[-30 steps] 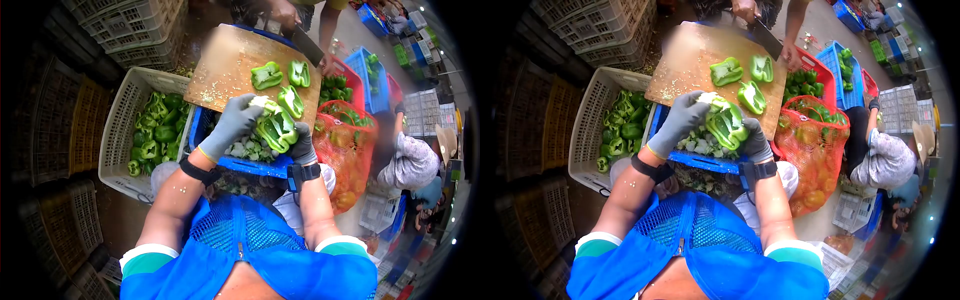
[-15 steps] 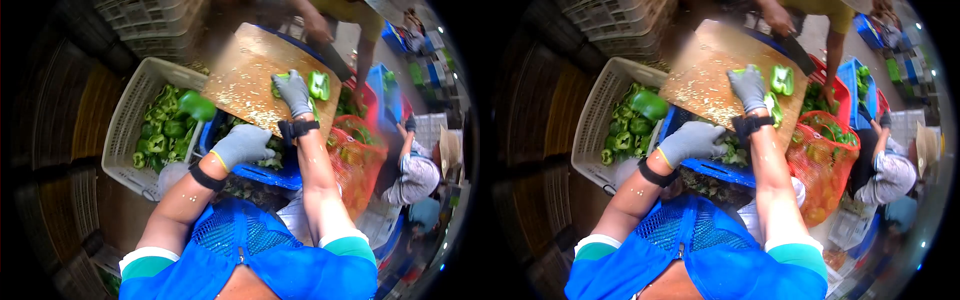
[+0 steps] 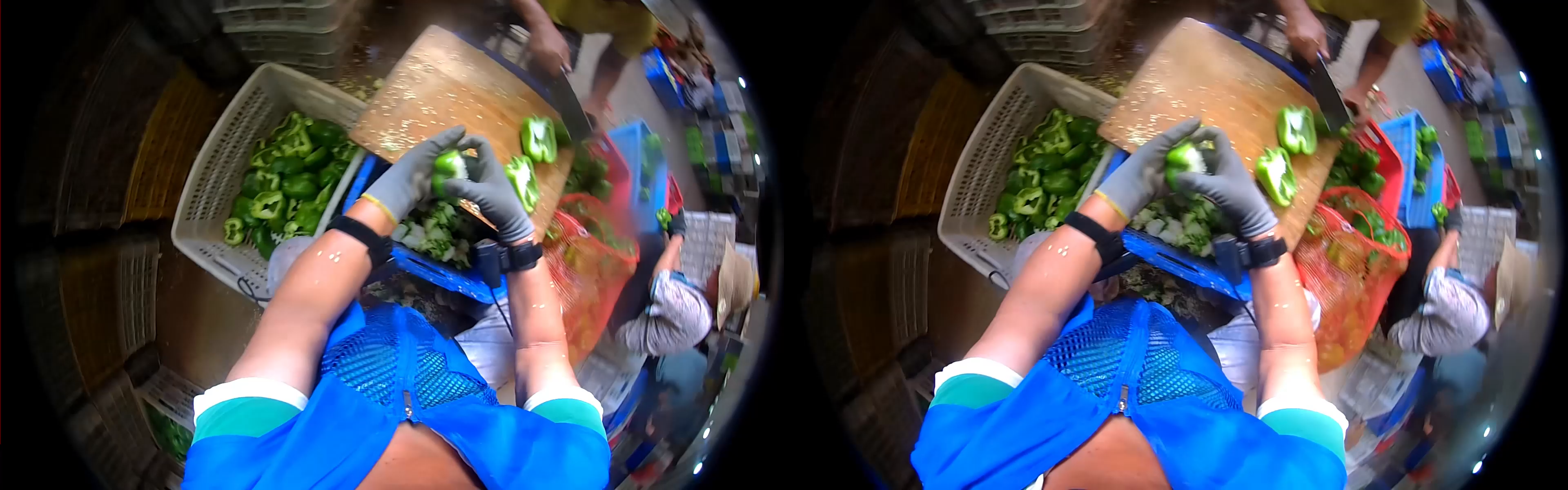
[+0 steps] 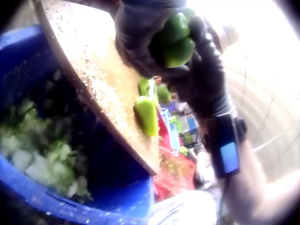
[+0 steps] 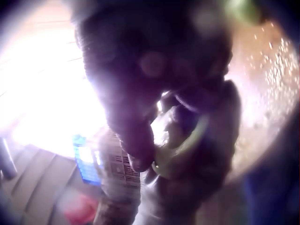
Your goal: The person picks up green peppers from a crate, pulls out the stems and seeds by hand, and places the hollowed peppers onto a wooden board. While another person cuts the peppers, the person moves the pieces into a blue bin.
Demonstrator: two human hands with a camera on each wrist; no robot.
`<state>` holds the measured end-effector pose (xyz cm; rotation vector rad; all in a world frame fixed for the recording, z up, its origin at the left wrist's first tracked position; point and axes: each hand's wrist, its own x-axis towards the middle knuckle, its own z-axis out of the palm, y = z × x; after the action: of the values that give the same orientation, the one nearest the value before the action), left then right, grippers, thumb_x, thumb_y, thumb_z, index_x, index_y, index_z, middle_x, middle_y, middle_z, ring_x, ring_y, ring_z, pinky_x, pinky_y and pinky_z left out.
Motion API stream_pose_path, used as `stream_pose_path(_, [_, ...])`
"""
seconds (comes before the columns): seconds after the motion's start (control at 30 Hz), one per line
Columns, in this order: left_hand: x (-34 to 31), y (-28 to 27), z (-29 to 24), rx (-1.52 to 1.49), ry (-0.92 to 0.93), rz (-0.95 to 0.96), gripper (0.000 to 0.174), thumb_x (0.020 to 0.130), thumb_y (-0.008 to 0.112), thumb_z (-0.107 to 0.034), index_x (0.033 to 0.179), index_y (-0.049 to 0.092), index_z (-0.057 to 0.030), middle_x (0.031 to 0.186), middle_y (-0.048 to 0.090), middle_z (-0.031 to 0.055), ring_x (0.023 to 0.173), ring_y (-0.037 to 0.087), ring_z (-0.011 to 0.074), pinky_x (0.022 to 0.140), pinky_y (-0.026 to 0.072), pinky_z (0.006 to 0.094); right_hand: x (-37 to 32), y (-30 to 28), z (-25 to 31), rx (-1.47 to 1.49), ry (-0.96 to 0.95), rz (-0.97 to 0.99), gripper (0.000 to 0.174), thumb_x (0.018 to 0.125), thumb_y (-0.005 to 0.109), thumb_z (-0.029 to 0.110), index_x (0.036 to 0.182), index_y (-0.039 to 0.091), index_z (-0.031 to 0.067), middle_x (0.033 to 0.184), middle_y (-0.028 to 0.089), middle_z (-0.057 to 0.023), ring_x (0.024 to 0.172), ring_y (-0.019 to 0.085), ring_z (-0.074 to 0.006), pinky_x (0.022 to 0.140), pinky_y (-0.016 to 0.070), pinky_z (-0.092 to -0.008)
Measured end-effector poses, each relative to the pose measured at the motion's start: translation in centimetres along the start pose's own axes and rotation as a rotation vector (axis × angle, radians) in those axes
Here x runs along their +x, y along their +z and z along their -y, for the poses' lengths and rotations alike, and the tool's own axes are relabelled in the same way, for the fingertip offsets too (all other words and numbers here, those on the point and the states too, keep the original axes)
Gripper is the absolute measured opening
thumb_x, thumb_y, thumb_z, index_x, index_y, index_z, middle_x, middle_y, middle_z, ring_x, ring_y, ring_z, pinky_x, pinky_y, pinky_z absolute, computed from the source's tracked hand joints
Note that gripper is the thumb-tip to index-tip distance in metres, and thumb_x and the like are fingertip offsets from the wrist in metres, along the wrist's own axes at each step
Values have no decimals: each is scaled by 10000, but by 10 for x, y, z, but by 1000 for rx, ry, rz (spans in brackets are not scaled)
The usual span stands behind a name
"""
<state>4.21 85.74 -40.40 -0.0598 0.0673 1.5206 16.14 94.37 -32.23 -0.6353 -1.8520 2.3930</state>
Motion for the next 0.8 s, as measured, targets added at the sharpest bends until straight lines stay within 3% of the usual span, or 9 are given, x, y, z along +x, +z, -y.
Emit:
stream_pose_path(0.17, [5, 34, 26, 348, 371, -292, 244, 862, 664, -154, 1068, 577, -55, 951, 637, 72, 808, 643, 181, 672, 558, 333, -29, 15, -24, -483, -490, -378, 456, 755, 737, 61, 1123, 469, 71, 929, 583, -46, 825, 568, -100, 686, 492, -243])
stream_pose_path(0.27, [-4, 49, 26, 552, 638, -600, 296, 813, 696, -70, 1079, 567, -85, 973, 607, 61, 808, 620, 164, 676, 554, 301, -52, 30, -24, -619, -428, -758, 227, 813, 721, 160, 970, 590, 62, 755, 629, -30, 644, 591, -95, 611, 495, -251])
stream_pose_path(0.37, [-29, 70, -4, 895, 930, -791, 414, 716, 754, -52, 1089, 577, -81, 1064, 576, 80, 857, 604, 192, 728, 548, 316, -71, 11, -21, -524, -21, -332, 268, 805, 734, 240, 965, 630, 52, 821, 657, -47, 716, 617, -106, 651, 501, -259])
stream_pose_path(0.4, [-45, 68, -21, 1372, 1031, -919, 472, 690, 769, -96, 1123, 582, -80, 1130, 555, 115, 942, 592, 230, 801, 527, 353, -74, -8, -19, -611, 116, -29, 360, 790, 737, 337, 1010, 659, 63, 865, 676, -70, 773, 627, -121, 709, 502, -274])
stream_pose_path(0.43, [-58, 67, -37, 1863, 1110, -1017, 534, 664, 785, -139, 1156, 587, -78, 1196, 534, 149, 1026, 580, 268, 874, 505, 390, -75, -27, -28, -693, -30, 42, 429, 779, 736, 379, 1074, 657, 79, 883, 685, -93, 811, 631, -154, 766, 498, -303])
stream_pose_path(0.5, [-79, 83, -47, 2317, 666, -1447, 642, 644, 761, -355, 1244, 575, -221, 1358, 397, 213, 1205, 451, 391, 1009, 368, 514, -57, -70, -39, -918, -10, -464, 501, 763, 726, 441, 1093, 642, 72, 976, 678, -140, 825, 654, -263, 771, 502, -372])
stream_pose_path(0.63, [-65, 70, -49, 2074, 779, -1070, 669, 645, 764, -410, 1246, 583, -179, 1395, 395, 235, 1263, 411, 404, 1043, 342, 491, -1, -119, -45, -1278, 238, -853, 523, 808, 625, 484, 1013, 597, 3, 964, 652, -233, 885, 638, -378, 764, 505, -444])
stream_pose_path(0.7, [-41, 47, -39, 1840, 736, -756, 584, 759, 728, -369, 1229, 569, -62, 1286, 504, 213, 1198, 489, 348, 995, 401, 402, 17, -118, -63, -1350, 276, -914, 498, 817, 612, 456, 998, 582, -7, 951, 650, -240, 891, 634, -387, 768, 506, -448])
stream_pose_path(0.8, [-15, 44, -16, 1118, 337, -698, 614, 811, 683, -440, 1302, 507, -115, 1299, 497, 202, 1180, 490, 343, 981, 391, 474, 18, -102, -66, -816, 43, -537, 474, 815, 649, 265, 1179, 540, -19, 1096, 630, -187, 968, 633, -282, 855, 506, -365])
